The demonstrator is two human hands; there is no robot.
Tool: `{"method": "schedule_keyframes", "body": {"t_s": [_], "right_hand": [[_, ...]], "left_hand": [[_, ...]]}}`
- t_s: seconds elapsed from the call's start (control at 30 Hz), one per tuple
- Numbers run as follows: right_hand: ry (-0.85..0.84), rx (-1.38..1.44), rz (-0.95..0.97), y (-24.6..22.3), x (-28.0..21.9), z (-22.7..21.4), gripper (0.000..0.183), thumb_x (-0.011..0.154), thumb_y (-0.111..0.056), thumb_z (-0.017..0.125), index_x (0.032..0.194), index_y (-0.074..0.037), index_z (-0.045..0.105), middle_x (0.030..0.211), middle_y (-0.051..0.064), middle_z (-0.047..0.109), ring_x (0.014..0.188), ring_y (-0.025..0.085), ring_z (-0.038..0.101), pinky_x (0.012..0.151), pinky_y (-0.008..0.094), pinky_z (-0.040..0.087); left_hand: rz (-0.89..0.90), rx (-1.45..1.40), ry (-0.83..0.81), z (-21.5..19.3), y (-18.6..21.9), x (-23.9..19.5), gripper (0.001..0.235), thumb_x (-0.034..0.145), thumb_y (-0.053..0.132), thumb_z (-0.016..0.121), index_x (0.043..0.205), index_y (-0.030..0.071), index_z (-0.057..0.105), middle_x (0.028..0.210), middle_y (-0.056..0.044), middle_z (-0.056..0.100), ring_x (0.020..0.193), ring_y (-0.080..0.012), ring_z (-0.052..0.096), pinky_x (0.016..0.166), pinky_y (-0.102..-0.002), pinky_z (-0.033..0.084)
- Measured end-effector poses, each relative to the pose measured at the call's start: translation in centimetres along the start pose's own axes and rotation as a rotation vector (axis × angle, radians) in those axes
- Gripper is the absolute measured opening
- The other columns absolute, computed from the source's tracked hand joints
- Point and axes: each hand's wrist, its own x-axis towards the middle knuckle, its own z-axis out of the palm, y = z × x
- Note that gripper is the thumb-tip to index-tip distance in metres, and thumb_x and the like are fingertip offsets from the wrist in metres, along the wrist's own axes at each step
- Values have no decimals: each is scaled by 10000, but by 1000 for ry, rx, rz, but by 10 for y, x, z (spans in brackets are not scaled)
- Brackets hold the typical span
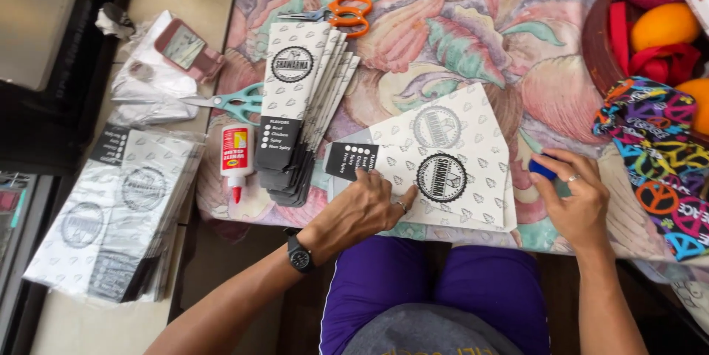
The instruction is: Marking and folding paper food wrappers at a workspace
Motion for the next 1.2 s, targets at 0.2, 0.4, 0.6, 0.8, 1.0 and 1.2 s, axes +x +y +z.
{"method": "schedule_keyframes", "body": {"t_s": [0.2,0.4,0.6,0.8,1.0,1.2], "right_hand": [[-10,-10,9,3,-2,0,253,1015,-60,758,1261,2,756,1267,181,699,1166,326,641,1038,427,508],[-7,-12,22,2,-1,1,258,1012,-85,753,1255,-1,758,1267,182,703,1171,321,646,1026,427,519],[4,-9,33,5,-2,3,259,1012,-95,764,1254,-3,760,1268,179,702,1177,322,649,1053,431,509],[0,-12,43,4,-1,3,266,1006,-98,766,1254,-3,761,1271,182,703,1182,322,649,1040,430,523],[2,-28,24,7,-3,4,275,1004,-93,776,1267,-12,758,1280,179,702,1178,333,650,1054,447,509],[13,-10,-23,0,1,2,324,982,-17,760,1295,42,695,1277,224,705,1168,369,656,1060,462,503]], "left_hand": [[-115,-85,200,21,-4,-7,833,963,-99,568,1662,65,145,694,81,323,618,-102,324,591,-265,386],[-824,-359,578,51,-67,-24,306,1039,-102,490,1333,-22,510,899,-119,582,513,-108,409,345,-271,343],[-1269,-586,408,135,-120,-71,203,1103,-1,329,1060,31,525,737,-52,493,615,-158,424,525,-308,353],[-1168,-550,110,112,-101,-72,850,782,866,632,1143,97,590,995,-167,517,931,-358,480,858,-474,413],[-1215,-823,-12,114,-97,-69,889,681,572,859,1319,123,432,1090,-177,477,985,-407,528,823,-487,493],[-1236,-962,2,85,-94,-62,992,559,445,949,1331,135,410,1213,-188,435,1163,-421,485,848,-538,523]]}}
